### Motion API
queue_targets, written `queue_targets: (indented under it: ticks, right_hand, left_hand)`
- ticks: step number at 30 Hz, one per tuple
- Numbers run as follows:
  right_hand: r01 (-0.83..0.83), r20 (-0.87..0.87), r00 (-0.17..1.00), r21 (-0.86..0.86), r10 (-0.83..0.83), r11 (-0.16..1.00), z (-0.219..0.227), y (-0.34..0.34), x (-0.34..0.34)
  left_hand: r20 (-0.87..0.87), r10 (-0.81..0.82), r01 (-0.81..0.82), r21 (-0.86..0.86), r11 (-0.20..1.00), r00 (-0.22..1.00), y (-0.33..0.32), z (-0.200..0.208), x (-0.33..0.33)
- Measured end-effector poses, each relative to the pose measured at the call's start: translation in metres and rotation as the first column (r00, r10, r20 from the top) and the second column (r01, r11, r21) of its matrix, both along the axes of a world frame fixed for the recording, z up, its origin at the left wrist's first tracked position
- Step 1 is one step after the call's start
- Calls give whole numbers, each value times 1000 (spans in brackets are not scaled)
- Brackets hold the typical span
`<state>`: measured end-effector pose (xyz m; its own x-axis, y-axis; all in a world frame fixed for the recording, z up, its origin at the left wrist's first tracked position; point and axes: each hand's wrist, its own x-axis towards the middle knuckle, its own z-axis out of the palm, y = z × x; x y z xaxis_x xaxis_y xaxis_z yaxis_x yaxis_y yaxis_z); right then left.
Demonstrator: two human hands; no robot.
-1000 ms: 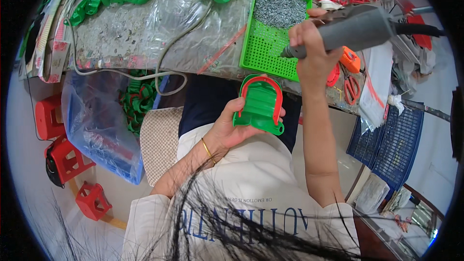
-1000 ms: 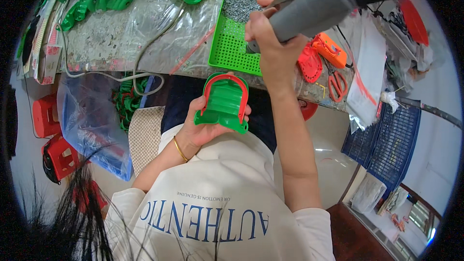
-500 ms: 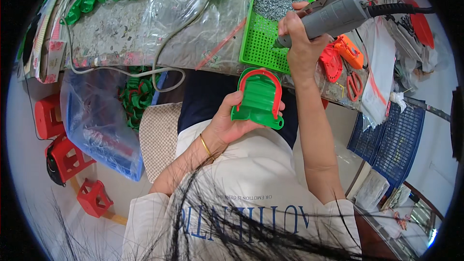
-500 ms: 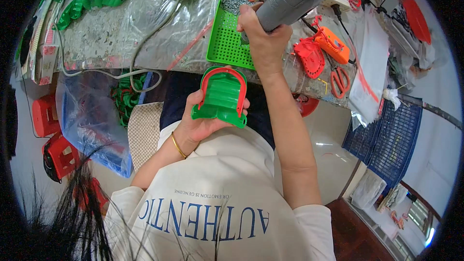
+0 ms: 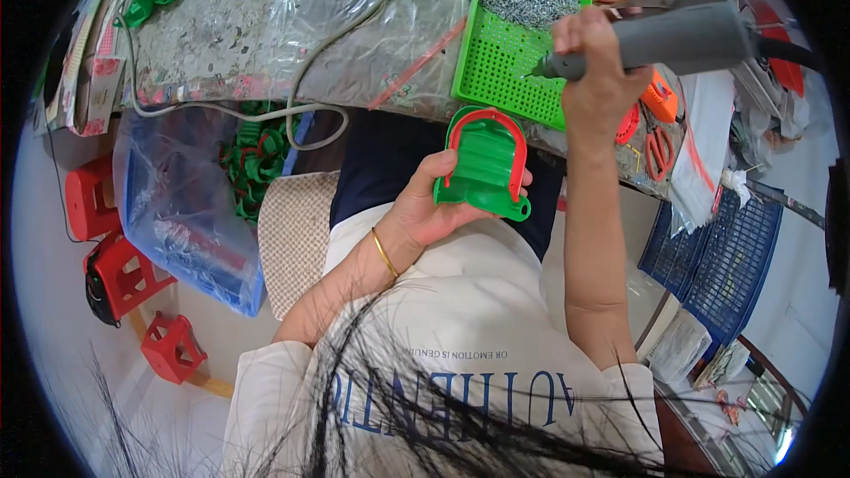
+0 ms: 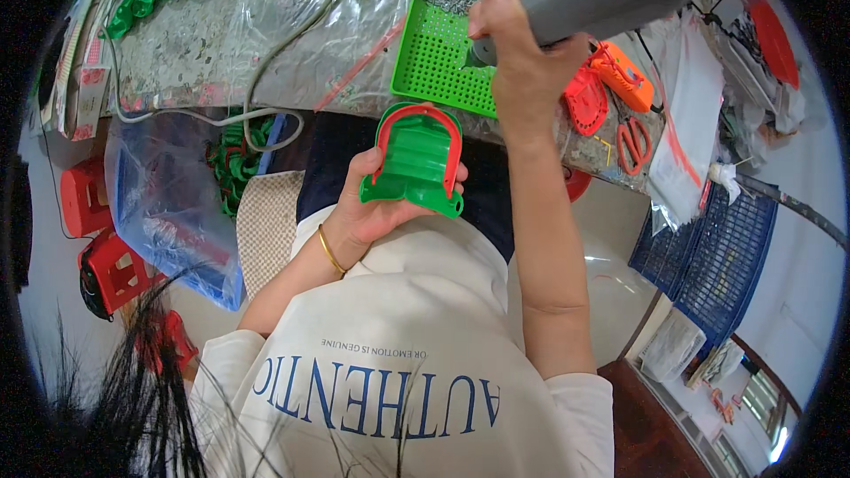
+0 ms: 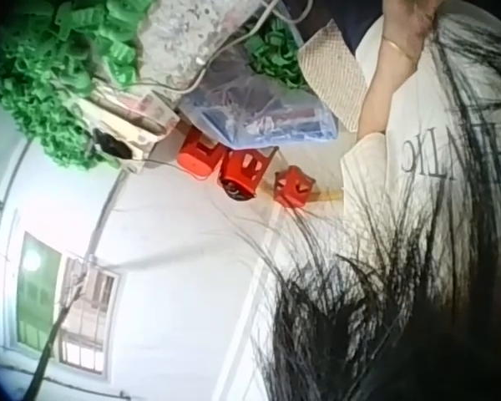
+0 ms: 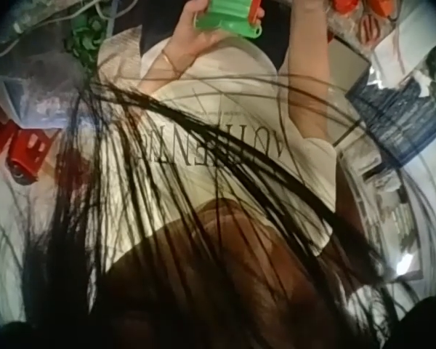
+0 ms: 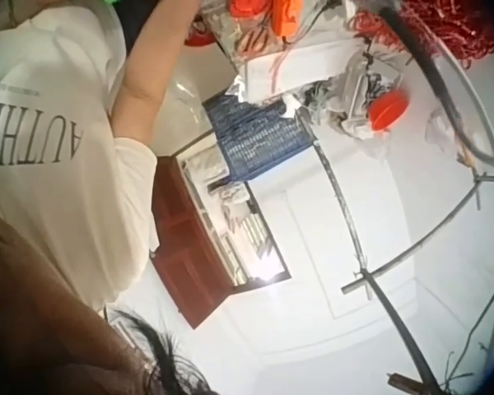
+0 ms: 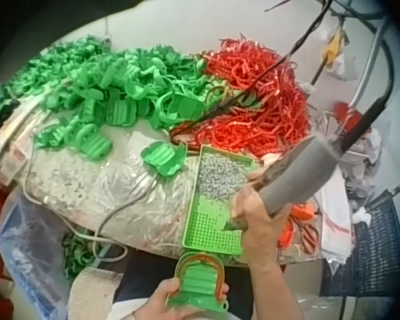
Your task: Assembling green plastic toy components using an electric tool at a factory workbench.
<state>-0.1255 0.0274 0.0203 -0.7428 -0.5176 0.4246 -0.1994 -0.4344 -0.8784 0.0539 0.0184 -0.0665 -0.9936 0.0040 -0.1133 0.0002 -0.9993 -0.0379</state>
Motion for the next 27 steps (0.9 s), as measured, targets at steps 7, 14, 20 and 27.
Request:
queue_targets:
  ticks: [7, 14, 20, 27]
  right_hand:
    - [-136, 107, 985, -17, 137, 991, 38, 38, 36]
    - [-142, 151, 981, 117, 124, 983, 34, 62, 62]
    - [-142, 173, 978, 133, 118, 981, 29, 64, 65]
    - [-195, 152, 973, 128, 175, 972, 33, 65, 64]
  left_hand:
    - [31, 56, -55, -13, 998, 998, 2, 3, 1]
    - [67, 107, -105, -33, 994, 992, 3, 9, 4]
    - [95, 114, -108, -60, 992, 989, 6, 7, 5]
    - [123, 101, -103, 11, 995, 987, 6, 18, 5]
